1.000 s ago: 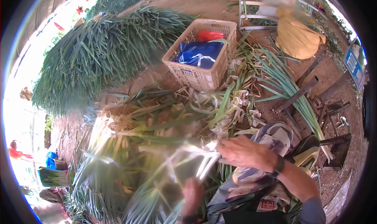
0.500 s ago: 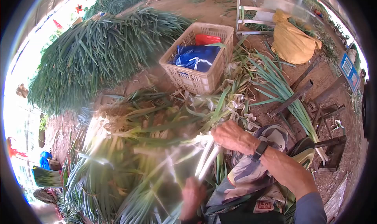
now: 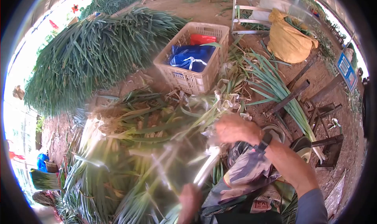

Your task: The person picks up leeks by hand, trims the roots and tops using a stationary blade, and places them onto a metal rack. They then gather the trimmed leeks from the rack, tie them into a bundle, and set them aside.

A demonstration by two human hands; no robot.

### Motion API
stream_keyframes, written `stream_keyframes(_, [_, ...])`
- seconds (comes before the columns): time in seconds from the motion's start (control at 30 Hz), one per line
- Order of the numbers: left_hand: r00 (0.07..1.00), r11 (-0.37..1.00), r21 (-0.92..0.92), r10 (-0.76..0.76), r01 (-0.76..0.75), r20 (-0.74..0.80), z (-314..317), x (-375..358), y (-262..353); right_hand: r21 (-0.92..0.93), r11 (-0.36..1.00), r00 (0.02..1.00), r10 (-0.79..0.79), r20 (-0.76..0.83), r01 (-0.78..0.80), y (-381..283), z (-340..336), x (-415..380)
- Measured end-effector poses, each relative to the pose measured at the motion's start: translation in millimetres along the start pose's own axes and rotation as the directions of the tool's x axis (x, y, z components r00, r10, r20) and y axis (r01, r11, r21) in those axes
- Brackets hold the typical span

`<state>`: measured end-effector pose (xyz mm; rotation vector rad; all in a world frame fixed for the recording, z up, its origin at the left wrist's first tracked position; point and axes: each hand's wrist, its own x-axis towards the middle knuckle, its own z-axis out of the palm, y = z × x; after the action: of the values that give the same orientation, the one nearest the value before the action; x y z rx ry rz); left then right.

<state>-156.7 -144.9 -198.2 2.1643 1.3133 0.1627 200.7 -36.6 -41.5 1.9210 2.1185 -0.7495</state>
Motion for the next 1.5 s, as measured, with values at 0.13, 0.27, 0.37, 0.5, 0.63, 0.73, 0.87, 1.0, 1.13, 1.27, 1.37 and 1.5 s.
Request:
stream_keyframes(0.13, [0.999, 0.999, 0.022, 0.043, -0.043, -0.003, -5, 4, 21, 0.048, 0.989, 0.99, -0.141, -0.005, 0.141, -21, 46, 16])
stream_keyframes(0.27, [1.0, 1.0, -0.018, -0.013, 0.014, 0.015, -10, -4, 14, -0.408, 0.911, 0.96, -0.167, -0.226, 0.063, 2, 28, 1])
stream_keyframes(0.37, [0.998, 0.998, -0.023, -0.059, 0.059, 0.026, -21, -3, 7, -0.601, 0.773, 0.95, 0.007, -0.313, -0.204, 33, 25, 10])
stream_keyframes(0.5, [0.985, 0.995, 0.091, -0.024, 0.04, -0.171, -42, -8, -26, -0.572, 0.693, 0.855, 0.127, -0.502, -0.439, 75, -6, 3])
stream_keyframes(0.63, [0.971, 0.957, 0.208, -0.171, 0.204, -0.166, -38, -14, -107, -0.362, 0.803, 0.73, 0.127, -0.671, -0.473, 96, -24, -28])
stream_keyframes(0.73, [0.963, 0.912, 0.345, -0.145, 0.22, -0.229, -29, -2, -157, -0.227, 0.91, 0.76, 0.131, -0.637, -0.347, 85, -20, -40])
stream_keyframes(0.87, [0.943, 0.853, 0.408, -0.259, 0.324, -0.207, -24, 24, -181, -0.118, 0.972, 0.81, 0.098, -0.578, -0.201, 77, 0, -42])
stream_keyframes(1.0, [0.898, 0.858, 0.283, -0.44, 0.429, -0.027, -28, 47, -166, -0.026, 0.994, 0.85, 0.08, -0.52, -0.109, 66, -5, -45])
stream_keyframes(1.13, [0.912, 0.902, 0.177, -0.407, 0.393, 0.054, -43, 53, -139, 0.037, 0.998, 0.864, 0.064, -0.499, -0.052, 65, -4, -50])
stream_keyframes(1.27, [0.955, 0.966, 0.079, -0.257, 0.248, 0.148, -71, 63, -74, 0.024, 0.999, 0.858, 0.046, -0.512, -0.039, 67, 2, -54])
stream_keyframes(1.37, [0.964, 0.974, -0.041, -0.216, 0.225, 0.156, -83, 81, -27, -0.004, 0.997, 0.866, 0.062, -0.496, -0.074, 65, 1, -56])
stream_keyframes(1.5, [0.973, 0.959, -0.203, -0.17, 0.2, 0.154, -90, 109, 8, 0.043, 0.997, 0.871, 0.078, -0.484, -0.065, 65, -1, -68])
